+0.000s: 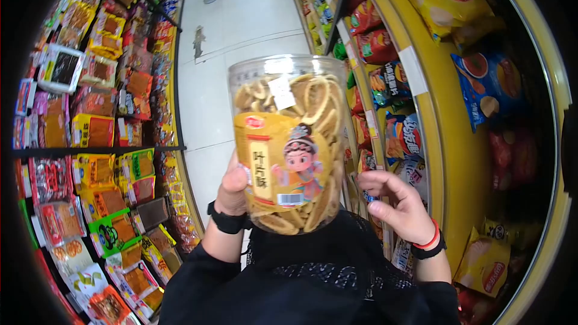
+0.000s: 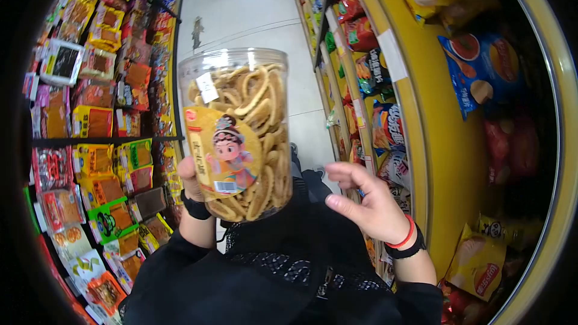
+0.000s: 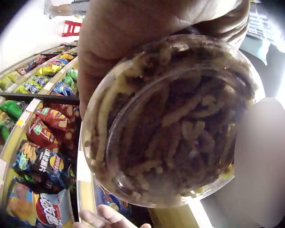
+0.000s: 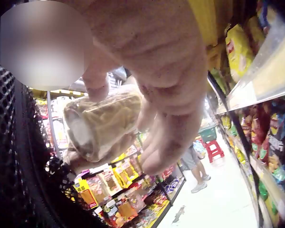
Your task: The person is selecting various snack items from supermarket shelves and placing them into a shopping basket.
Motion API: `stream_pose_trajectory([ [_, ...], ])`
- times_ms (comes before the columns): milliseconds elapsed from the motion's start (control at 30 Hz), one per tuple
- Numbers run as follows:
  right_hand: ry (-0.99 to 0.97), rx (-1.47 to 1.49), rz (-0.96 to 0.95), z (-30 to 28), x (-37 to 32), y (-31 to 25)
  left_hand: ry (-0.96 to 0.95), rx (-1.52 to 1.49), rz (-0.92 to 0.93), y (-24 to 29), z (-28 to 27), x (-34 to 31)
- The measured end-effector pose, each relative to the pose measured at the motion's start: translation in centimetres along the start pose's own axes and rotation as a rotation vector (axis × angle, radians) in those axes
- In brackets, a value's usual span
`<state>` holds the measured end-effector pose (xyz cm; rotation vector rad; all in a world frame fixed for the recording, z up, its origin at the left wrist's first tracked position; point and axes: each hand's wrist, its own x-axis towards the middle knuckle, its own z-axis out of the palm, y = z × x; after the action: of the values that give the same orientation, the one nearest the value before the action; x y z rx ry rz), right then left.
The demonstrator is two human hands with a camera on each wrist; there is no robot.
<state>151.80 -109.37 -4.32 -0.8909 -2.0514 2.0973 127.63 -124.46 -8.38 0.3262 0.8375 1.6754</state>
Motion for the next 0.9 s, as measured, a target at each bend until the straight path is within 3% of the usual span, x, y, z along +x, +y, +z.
stream_pose_trajectory([
  [100, -0.151, 0.072, 0.005, 0.7, 0.2, -0.2, -0.005, -0.032, 0.032, -0.6, 1.1, -0.3],
  [300, 0.035, 0.198, -0.073, 0.6, -0.7, -1.9, -0.075, 0.052, 0.137, 2.8, 2.8, -0.4],
  [500, -0.033, 0.209, -0.154, 2.0, -0.6, -2.0, -0.072, 0.231, 0.261, 4.6, 3.6, 0.1],
  [700, 0.043, 0.406, -0.475, 4.8, 1.0, -3.5, -0.157, 0.263, 0.252, 2.4, 7.8, 2.2],
  [900, 0.236, 0.559, -0.467, 3.7, 1.4, -2.3, -0.222, 0.430, 0.392, 0.9, 11.3, 3.5],
])
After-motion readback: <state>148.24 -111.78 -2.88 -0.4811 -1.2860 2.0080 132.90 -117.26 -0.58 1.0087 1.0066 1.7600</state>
